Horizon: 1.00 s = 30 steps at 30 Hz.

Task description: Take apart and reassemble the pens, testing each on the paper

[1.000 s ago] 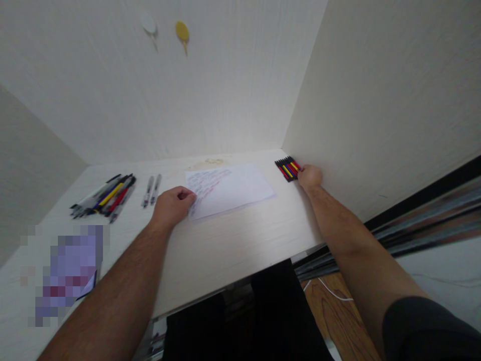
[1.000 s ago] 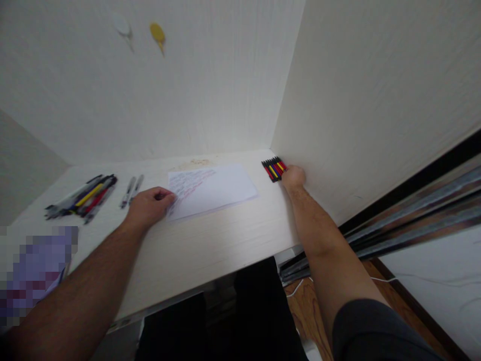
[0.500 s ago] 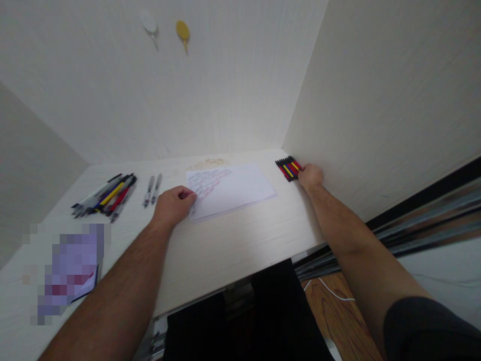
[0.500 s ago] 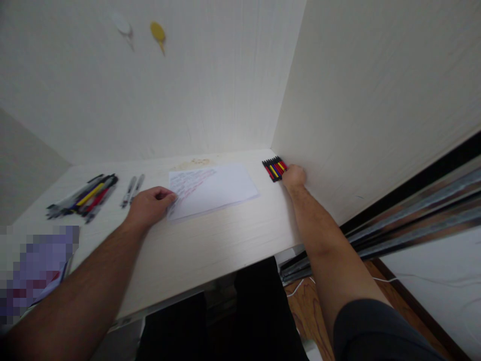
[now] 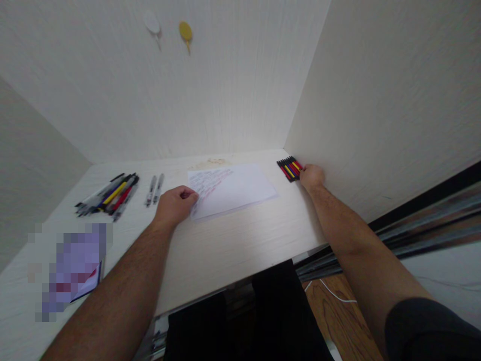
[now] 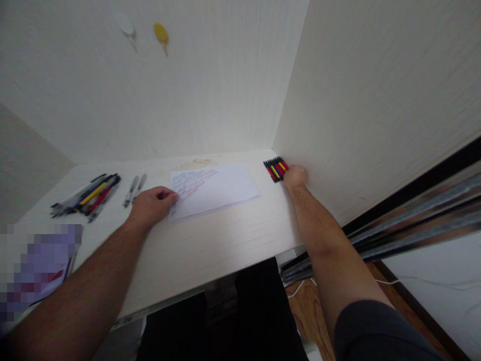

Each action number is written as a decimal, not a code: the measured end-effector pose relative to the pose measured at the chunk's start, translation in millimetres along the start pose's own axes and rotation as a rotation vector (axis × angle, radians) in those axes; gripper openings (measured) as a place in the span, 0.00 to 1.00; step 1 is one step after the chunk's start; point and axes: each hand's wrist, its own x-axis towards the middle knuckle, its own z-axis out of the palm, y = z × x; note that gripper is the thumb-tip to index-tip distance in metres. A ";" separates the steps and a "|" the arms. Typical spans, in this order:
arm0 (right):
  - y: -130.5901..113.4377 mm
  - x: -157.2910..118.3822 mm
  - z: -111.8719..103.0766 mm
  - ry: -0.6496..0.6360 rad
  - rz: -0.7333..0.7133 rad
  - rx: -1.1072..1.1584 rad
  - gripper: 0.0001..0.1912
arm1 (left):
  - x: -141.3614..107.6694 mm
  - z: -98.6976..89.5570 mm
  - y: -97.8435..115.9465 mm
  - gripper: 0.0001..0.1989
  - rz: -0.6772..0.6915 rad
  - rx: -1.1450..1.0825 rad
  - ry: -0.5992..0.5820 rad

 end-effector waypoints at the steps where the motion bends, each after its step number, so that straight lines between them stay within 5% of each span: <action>1: 0.0 0.0 0.1 0.000 -0.004 -0.005 0.15 | -0.5 -0.3 0.7 0.12 -0.003 -0.004 -0.002; 23: -2.4 -2.5 0.0 0.011 0.034 0.016 0.15 | 0.2 2.5 -2.7 0.12 0.025 -0.003 0.011; 30: -42.6 -23.5 -11.6 0.034 -0.106 0.174 0.15 | 0.0 0.4 -0.5 0.11 0.029 -0.010 -0.001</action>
